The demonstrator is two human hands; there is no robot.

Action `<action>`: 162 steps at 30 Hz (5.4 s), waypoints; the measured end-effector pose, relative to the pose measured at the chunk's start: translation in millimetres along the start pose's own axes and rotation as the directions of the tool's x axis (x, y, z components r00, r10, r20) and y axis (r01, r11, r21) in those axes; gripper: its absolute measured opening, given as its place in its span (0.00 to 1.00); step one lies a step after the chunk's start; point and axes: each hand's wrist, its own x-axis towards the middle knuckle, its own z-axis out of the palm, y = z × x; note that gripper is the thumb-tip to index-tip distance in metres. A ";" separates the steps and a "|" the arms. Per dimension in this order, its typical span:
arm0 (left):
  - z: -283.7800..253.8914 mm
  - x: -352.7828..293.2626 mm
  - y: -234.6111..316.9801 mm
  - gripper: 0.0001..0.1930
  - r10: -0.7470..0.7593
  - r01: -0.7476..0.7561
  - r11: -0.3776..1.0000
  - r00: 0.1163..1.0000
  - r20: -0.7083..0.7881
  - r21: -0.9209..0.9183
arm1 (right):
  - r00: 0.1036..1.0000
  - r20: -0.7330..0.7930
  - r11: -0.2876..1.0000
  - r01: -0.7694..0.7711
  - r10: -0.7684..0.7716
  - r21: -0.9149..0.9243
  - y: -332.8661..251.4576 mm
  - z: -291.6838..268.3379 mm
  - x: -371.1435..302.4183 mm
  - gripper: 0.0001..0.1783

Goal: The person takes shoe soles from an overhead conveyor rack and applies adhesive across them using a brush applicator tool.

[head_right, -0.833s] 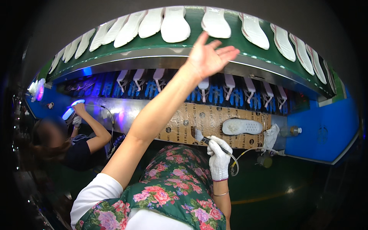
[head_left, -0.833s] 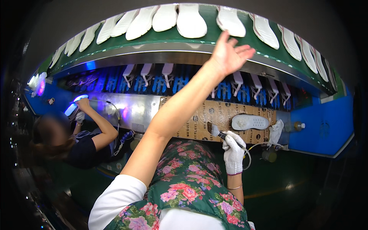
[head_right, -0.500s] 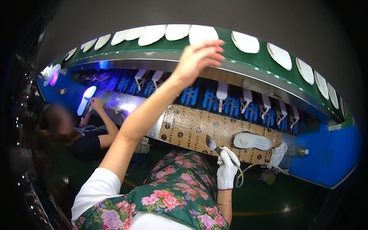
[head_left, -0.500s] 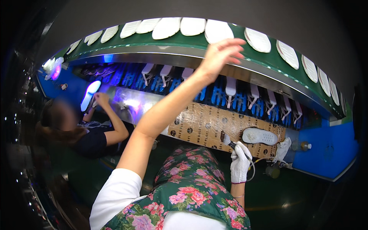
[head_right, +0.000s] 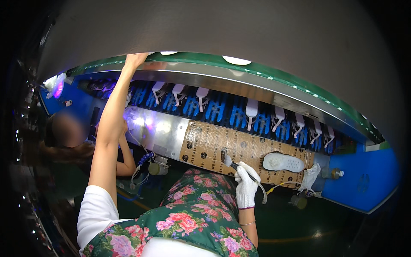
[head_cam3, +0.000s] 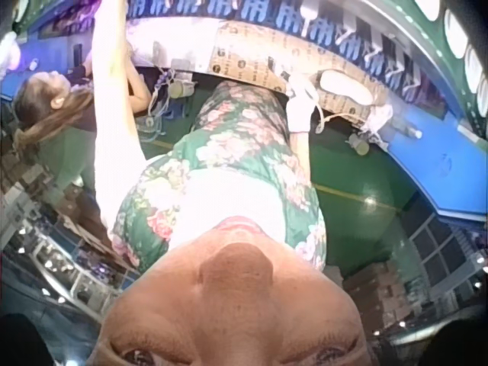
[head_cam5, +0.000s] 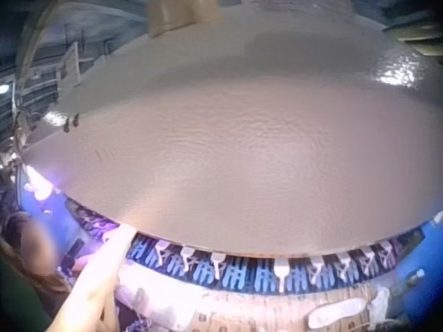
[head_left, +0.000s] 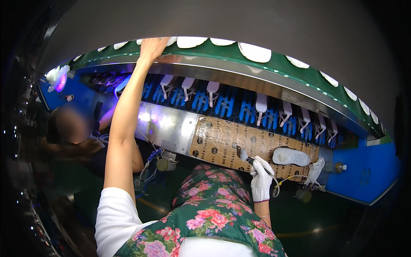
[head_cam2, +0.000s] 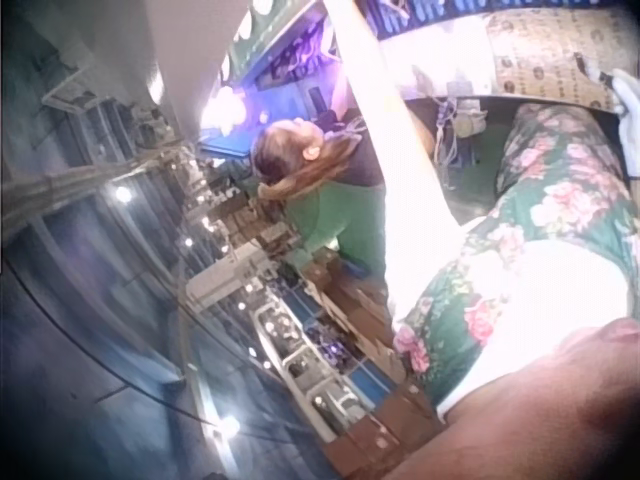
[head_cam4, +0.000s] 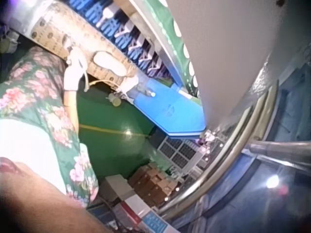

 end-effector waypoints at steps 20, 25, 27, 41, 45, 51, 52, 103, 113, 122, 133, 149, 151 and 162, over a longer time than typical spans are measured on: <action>88.0 59.1 183.0 0.32 0.342 -0.265 0.938 0.816 0.466 -0.225 | 0.999 -0.035 0.999 0.040 -0.039 0.025 8.3 -7.9 -15.9 0.13; 70.3 53.2 118.2 0.32 0.216 -0.219 0.974 0.841 0.496 -0.054 | 0.998 -0.049 0.999 0.048 -0.048 0.003 2.4 0.3 -13.4 0.13; 57.6 47.6 86.9 0.32 0.150 -0.189 0.982 0.848 0.508 0.026 | 0.997 -0.042 0.998 0.063 -0.063 -0.003 1.3 0.9 -11.5 0.13; -36.4 29.5 -16.1 0.31 -0.082 -0.003 0.982 0.894 0.440 0.190 | 0.995 0.097 1.000 0.004 -0.003 -0.009 7.2 4.2 8.2 0.13; -49.9 3.8 19.4 0.30 0.055 -0.020 0.974 0.987 0.152 -0.225 | 0.987 0.158 0.998 -0.025 0.033 -0.053 6.6 7.8 15.5 0.14; -69.0 -10.5 -23.8 0.26 -0.119 0.118 0.988 0.993 -0.013 -0.101 | 0.982 0.188 0.998 -0.021 0.032 -0.063 10.2 16.3 23.7 0.13; -74.8 -17.3 -44.3 0.30 -0.115 0.117 0.976 0.993 -0.022 0.182 | 0.980 0.198 0.997 -0.015 0.030 -0.076 10.1 19.4 22.2 0.13; -74.2 12.8 -160.3 0.28 -0.739 0.393 0.047 0.632 0.233 -0.918 | 0.973 0.232 0.971 0.034 0.023 -0.237 7.1 38.2 31.3 0.13; -75.0 -25.2 -49.4 0.34 -0.290 0.284 0.956 0.903 -0.317 -0.066 | 0.976 0.209 0.991 -0.030 0.057 -0.132 7.8 36.6 22.1 0.14; -33.4 -59.4 48.1 0.09 -0.068 -0.018 0.945 0.966 -0.248 -0.327 | 0.970 0.227 0.996 -0.080 0.084 -0.029 10.8 39.0 24.5 0.14; -136.1 -176.6 50.3 0.17 -0.300 -0.057 0.872 0.721 -0.624 -0.485 | 0.946 0.311 0.952 -0.170 0.086 0.253 -33.5 44.3 18.7 0.15; 31.5 -307.9 201.5 0.30 0.059 0.624 -0.748 0.401 0.914 -0.226 | 0.800 0.600 1.000 0.028 -0.025 0.005 -96.8 90.9 -29.8 0.17; 4.6 -306.9 252.2 0.43 0.049 0.466 -0.877 0.334 0.941 -0.120 | 0.822 0.566 0.998 0.052 -0.057 0.025 -94.5 86.2 -26.5 0.17; -40.7 -295.7 297.5 0.66 0.356 0.539 -0.842 0.533 0.768 0.017 | 0.689 0.603 0.763 0.616 -0.401 -0.197 -105.9 74.4 -19.7 0.13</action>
